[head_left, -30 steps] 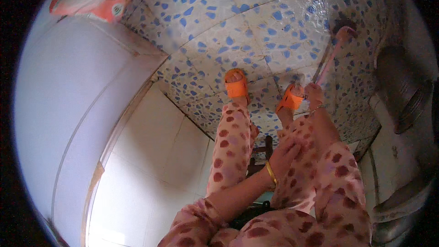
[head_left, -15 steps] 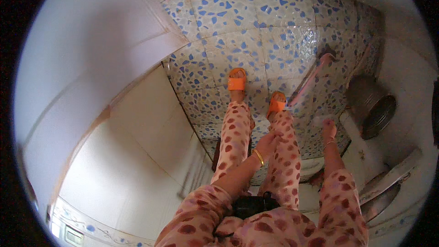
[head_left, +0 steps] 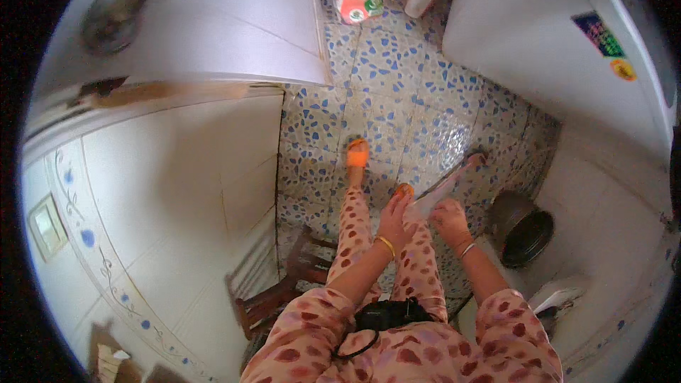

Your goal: The person cleans the bathroom floor using a pink brush and a cleaning agent from a white bag. They then walk to the kitchen and return to the bathroom to load wet clothes into a top-loading washing machine.

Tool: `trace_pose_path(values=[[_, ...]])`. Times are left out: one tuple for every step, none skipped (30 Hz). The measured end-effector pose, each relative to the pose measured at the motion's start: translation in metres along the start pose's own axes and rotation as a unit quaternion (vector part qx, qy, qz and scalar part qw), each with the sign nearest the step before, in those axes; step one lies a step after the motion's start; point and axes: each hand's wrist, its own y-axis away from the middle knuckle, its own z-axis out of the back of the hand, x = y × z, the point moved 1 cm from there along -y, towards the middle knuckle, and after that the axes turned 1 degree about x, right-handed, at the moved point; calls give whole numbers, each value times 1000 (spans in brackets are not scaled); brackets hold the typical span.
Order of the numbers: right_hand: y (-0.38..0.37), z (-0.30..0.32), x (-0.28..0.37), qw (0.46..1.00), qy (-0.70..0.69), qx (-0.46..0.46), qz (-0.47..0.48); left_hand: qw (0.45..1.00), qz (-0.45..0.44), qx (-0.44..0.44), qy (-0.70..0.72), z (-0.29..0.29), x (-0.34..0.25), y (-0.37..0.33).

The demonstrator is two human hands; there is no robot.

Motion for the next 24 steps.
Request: trace_pose_path(values=[[-1,9,14,1000,-7,17,23,1000,-20,0,-5,7,-4,4],[-4,17,27,998,-14,39,44,999,-37,2,-9,13,-5,8],[-8,26,41,996,-32,27,78,998,-54,4,-13,19,-7,11],[-11,34,54,992,-50,15,110,999,-40,1,-1,22,-8,13],[-15,39,65,987,-69,5,142,1000,-24,0,11,26,-8,15],[-17,41,72,986,-89,13,140,1000,-9,-1,23,30,-8,17],[-20,41,81,985,-109,20,135,998,-9,3,66,32,-1,18],[-24,41,90,983,-130,28,130,994,-9,7,109,34,8,18],[-31,42,98,981,-128,35,142,988,-10,11,151,37,17,18],[-39,42,107,979,-126,43,154,985,42,25,168,51,17,19],[-47,44,115,977,-125,48,165,978,91,42,181,74,10,20],[-56,44,123,973,-124,59,187,969,140,58,194,90,9,21],[-65,43,131,967,-123,69,210,969,126,19,214,93,19,23],[-73,44,141,962,-120,80,233,966,109,-19,234,91,31,29],[-80,46,152,961,-130,98,225,961,93,-57,253,89,42,33],[-88,48,163,959,-139,113,219,955,85,-86,269,96,47,34],[-97,50,174,958,-149,128,211,949,77,-114,285,102,52,35],[-109,54,184,960,-137,119,211,941,69,-141,300,109,57,33],[-126,59,194,963,-125,111,211,921,43,-188,338,109,70,22],[-127,54,211,969,-123,99,190,904,22,-212,371,101,95,23],[-137,59,231,965,-135,109,196,880,1,-235,412,94,103,27],[-154,66,250,959,-148,122,207,892,28,-237,384,105,98,35],[-168,69,265,955,-162,117,218,904,51,-239,352,130,92,40],[-184,71,282,950,-174,110,234,914,71,-245,317,149,91,44]])
